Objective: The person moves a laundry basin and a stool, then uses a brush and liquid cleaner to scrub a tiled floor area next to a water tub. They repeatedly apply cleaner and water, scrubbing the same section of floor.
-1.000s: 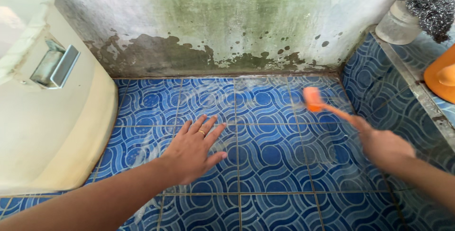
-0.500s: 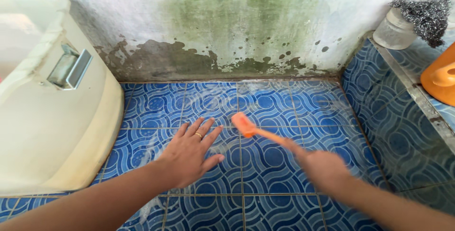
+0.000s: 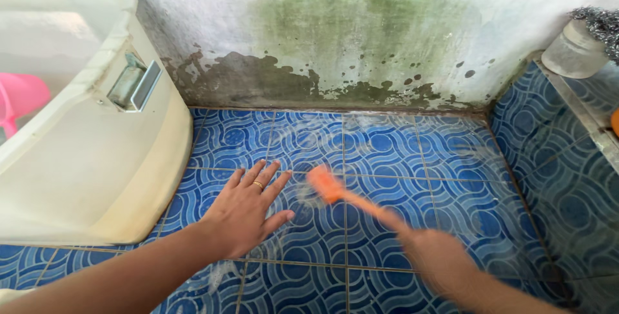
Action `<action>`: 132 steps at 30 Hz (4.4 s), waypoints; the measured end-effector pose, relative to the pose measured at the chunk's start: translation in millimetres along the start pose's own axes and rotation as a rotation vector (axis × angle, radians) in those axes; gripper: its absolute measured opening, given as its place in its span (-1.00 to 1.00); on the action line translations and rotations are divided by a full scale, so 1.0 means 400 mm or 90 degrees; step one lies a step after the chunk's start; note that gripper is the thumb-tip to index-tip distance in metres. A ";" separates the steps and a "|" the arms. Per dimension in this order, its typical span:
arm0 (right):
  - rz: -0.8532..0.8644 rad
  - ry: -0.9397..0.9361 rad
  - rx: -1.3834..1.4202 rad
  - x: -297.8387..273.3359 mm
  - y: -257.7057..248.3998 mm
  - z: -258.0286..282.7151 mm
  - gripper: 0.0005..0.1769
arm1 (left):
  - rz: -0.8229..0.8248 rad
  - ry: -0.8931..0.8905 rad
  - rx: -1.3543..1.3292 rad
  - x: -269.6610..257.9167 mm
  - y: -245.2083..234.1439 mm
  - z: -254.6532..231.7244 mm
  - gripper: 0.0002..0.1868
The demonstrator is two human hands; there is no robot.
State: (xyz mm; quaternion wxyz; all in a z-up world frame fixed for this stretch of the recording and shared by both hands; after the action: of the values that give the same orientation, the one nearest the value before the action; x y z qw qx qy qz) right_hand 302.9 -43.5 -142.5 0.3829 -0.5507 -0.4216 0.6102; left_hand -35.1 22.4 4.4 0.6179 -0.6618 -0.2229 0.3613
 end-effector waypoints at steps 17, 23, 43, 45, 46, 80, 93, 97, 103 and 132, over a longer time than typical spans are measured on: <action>0.004 0.261 0.000 0.244 -0.126 -0.188 -0.31 | -0.003 -0.045 -0.035 -0.061 0.031 0.069 -0.18; 0.017 0.014 -0.055 0.187 -0.099 0.132 -0.26 | -0.010 -0.046 -0.029 -0.061 0.040 0.076 -0.20; 0.077 -0.019 -0.095 0.034 -0.093 0.137 -0.08 | -0.023 -0.023 -0.021 -0.018 0.002 0.035 -0.18; 0.078 0.075 -0.100 0.051 -0.121 0.005 -0.18 | -0.009 -0.015 -0.018 -0.010 0.000 0.024 -0.19; 0.077 0.140 -0.089 0.048 -0.131 -0.076 -0.15 | -0.001 -0.012 -0.017 -0.006 -0.002 0.018 -0.19; -0.177 0.363 0.766 -0.085 -0.362 -0.724 -0.40 | -0.058 0.094 0.004 0.105 -0.133 -0.180 -0.20; -0.500 0.433 1.317 0.114 -0.438 -1.103 -0.94 | -0.098 0.037 0.008 0.036 -0.142 -0.110 -0.20; -0.438 0.510 1.017 0.138 -0.441 -1.078 -0.85 | -0.085 0.008 0.015 -0.005 -0.132 -0.079 -0.19; -0.334 0.342 0.867 0.109 -0.552 -0.679 -0.82 | -0.034 -0.069 0.024 -0.089 -0.108 -0.017 -0.17; -0.088 0.067 -0.104 0.394 -0.860 0.320 -0.50 | 0.031 -0.227 -0.023 -0.299 -0.025 0.152 -0.14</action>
State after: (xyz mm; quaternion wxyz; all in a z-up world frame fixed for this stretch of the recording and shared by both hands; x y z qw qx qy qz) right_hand 160.6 212.1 129.6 0.3997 -0.5811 -0.4858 0.5163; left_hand -155.6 -24.9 40.1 0.5477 -0.6036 -0.3194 0.4833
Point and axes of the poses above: each hand's wrist, its own x-axis towards the middle knuckle, its own y-axis out of the palm, z = x × y, the point moved 5 cm from there along x, towards the middle knuckle, and after that the axes turned 5 degrees about y, right-handed, at the moved point
